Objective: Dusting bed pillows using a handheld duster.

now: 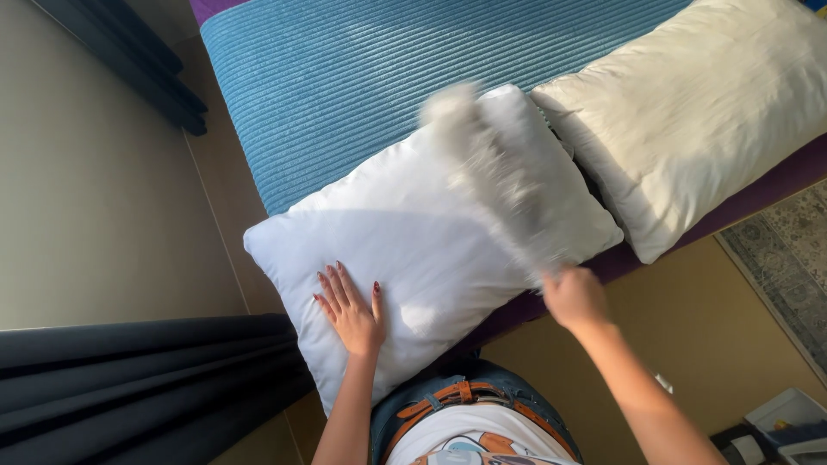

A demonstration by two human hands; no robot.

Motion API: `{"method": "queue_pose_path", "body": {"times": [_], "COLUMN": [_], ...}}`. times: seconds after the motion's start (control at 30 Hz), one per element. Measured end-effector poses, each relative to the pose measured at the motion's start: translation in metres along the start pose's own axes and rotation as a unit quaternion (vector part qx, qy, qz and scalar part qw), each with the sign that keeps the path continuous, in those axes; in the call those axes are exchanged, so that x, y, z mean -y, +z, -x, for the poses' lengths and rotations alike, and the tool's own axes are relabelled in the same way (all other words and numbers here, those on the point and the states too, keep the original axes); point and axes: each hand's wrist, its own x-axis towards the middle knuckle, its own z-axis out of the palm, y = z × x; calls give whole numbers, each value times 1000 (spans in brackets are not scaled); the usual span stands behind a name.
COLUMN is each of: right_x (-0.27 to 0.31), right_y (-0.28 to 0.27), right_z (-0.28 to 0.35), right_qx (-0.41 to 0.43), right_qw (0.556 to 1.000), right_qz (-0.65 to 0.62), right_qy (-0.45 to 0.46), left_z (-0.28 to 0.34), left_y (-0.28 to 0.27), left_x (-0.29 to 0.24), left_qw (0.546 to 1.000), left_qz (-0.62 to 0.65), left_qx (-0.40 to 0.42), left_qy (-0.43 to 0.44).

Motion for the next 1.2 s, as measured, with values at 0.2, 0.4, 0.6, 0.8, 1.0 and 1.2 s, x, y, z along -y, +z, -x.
{"method": "queue_pose_path", "body": {"times": [0.2, 0.4, 0.6, 0.8, 1.0, 1.2], "right_x": [-79, -86, -15, 50, -52, 20], "right_y": [53, -58, -5, -20, -61, -92], "right_z": [-64, -126, -96, -127, -310, -288], "right_qx": [75, -2, 43, 75, 130, 30], "right_qw": [980, 982, 988, 923, 953, 988], "right_qz": [177, 83, 68, 164, 270, 149], "right_qy": [-57, 168, -131, -339, -39, -36], "left_z": [-1, -2, 0, -4, -1, -5], "left_y": [2, -4, 5, 11, 6, -11], "left_x": [0, -8, -4, -4, -9, -19], "left_qw": [1000, 1000, 999, 998, 998, 998], "left_qz": [6, -4, 13, 10, 1, 31], "left_qx": [-17, -4, -32, -59, -58, -55], "left_qy": [2, -4, 8, 7, 3, -2]}}
